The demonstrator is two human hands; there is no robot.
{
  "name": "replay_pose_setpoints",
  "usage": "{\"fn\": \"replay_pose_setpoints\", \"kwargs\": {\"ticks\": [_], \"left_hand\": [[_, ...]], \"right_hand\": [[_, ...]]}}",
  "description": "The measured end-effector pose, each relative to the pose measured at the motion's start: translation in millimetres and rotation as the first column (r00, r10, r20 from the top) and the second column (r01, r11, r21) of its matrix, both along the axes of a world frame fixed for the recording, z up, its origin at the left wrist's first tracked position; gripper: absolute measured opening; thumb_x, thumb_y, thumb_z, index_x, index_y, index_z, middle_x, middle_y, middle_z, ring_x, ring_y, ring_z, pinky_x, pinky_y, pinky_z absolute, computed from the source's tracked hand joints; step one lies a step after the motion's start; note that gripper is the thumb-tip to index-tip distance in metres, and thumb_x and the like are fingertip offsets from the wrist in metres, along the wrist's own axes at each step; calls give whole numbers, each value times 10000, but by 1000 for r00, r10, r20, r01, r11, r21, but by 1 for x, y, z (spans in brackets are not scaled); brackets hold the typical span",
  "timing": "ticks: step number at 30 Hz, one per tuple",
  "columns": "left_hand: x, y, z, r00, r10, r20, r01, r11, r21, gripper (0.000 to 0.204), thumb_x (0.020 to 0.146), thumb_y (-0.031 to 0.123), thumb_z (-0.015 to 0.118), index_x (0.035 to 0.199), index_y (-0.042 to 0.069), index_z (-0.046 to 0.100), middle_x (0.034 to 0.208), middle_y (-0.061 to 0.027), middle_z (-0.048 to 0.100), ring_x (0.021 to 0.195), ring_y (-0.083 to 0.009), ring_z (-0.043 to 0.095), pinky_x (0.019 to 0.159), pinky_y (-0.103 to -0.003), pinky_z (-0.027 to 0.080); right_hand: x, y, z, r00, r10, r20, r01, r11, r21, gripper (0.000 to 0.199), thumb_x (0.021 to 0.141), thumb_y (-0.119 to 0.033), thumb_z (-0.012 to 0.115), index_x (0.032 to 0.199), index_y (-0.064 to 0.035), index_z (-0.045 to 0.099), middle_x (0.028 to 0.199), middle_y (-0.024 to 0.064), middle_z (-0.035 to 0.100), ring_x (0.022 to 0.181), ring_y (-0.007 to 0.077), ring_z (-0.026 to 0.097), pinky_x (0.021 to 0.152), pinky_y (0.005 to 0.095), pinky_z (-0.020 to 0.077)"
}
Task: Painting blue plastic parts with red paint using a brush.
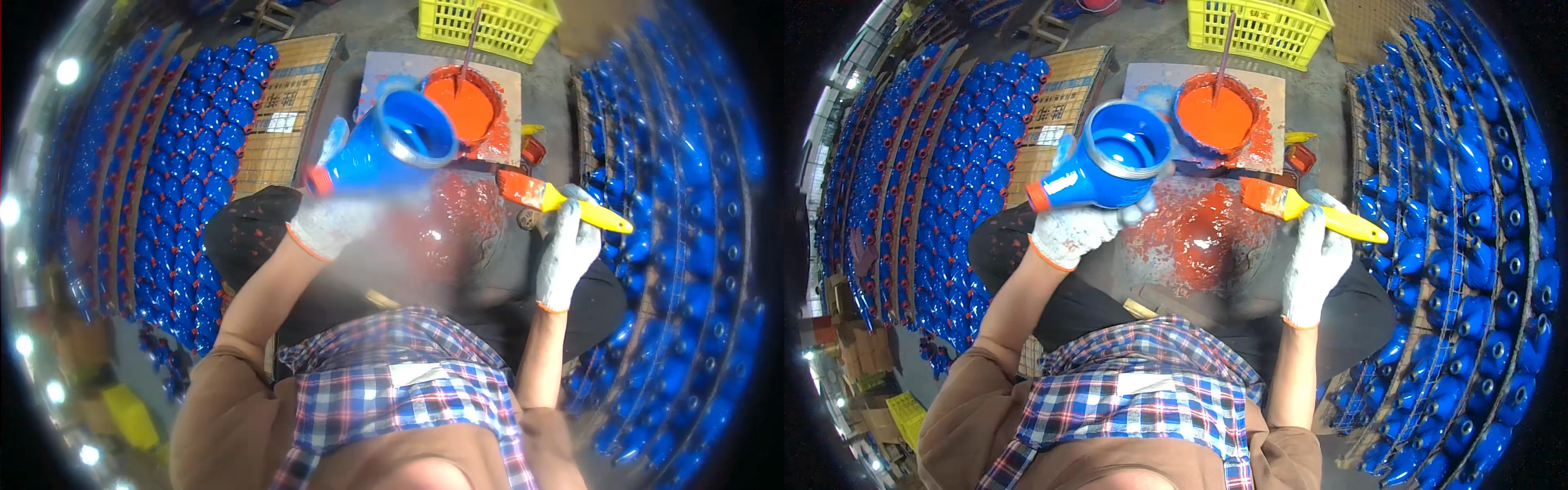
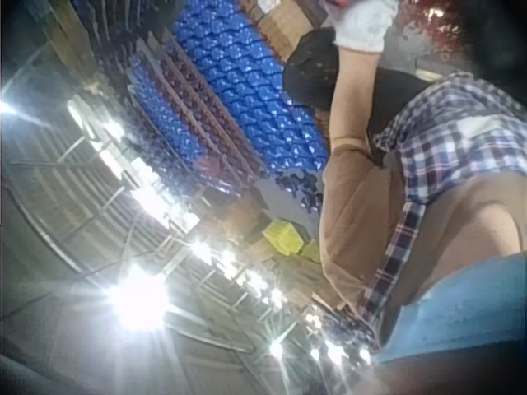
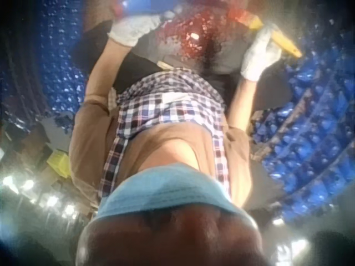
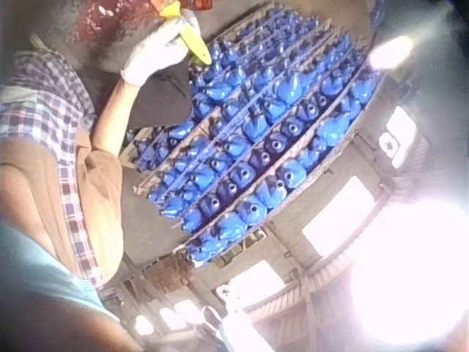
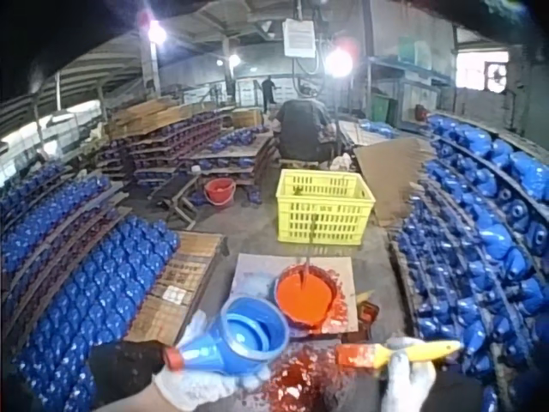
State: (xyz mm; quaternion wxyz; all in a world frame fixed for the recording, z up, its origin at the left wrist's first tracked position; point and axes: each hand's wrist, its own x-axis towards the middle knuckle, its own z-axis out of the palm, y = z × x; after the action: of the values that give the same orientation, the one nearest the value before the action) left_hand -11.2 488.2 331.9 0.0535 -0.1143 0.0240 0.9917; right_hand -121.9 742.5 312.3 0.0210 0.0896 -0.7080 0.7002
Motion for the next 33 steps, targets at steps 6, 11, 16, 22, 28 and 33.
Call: {"fn": "replay_pose_setpoints", "kwargs": {"ticks": [6,11,16,22,28,33], "left_hand": [[-22,-21,-18,940,-45,337,53,999,-13,743,875,654,399,1276,31,461,875,-318,590,546,-313,638,454,-350,582],[-14,-19,-56,992,-98,81,125,639,-759,755,852,696,411,1325,109,448,1047,-183,641,677,-300,676,496,-308,589],[-3,-17,-89,957,-94,274,61,990,128,728,867,663,421,1362,130,404,1176,-134,596,944,-264,649,639,-362,583],[20,-23,-83,982,-27,187,123,842,-525,722,802,406,663,1371,78,362,1255,-138,536,1106,-264,583,866,-431,536],[-4,-4,-27,901,-50,-430,-388,-534,-751,547,684,69,733,1159,7,468,1060,-117,559,971,-255,576,846,-362,475],[-2,-16,-32,681,-559,-473,-713,-654,-254,660,611,246,842,1173,199,498,1182,-178,490,1013,-389,536,779,-519,518]], "right_hand": [[-59,-37,-30,998,34,-54,-23,979,204,257,930,-185,554,1067,26,609,822,62,621,675,103,539,625,260,444],[-107,-83,-74,985,74,-155,-26,956,291,253,894,-210,604,1000,19,624,899,154,669,799,237,645,743,331,487],[-122,-105,-99,929,143,-341,53,861,505,254,863,-243,647,997,-29,623,838,145,651,773,284,640,715,351,490],[-106,-93,-86,952,152,-266,0,869,495,246,869,-257,646,997,-47,635,828,138,659,727,280,641,688,351,498],[-112,-58,-91,995,11,-104,25,940,340,290,934,-265,549,1017,4,618,818,106,654,723,202,617,697,320,481],[-82,-41,-49,937,132,325,-86,985,-150,283,952,-279,547,1022,-14,617,703,13,580,561,70,506,493,214,382]]}}
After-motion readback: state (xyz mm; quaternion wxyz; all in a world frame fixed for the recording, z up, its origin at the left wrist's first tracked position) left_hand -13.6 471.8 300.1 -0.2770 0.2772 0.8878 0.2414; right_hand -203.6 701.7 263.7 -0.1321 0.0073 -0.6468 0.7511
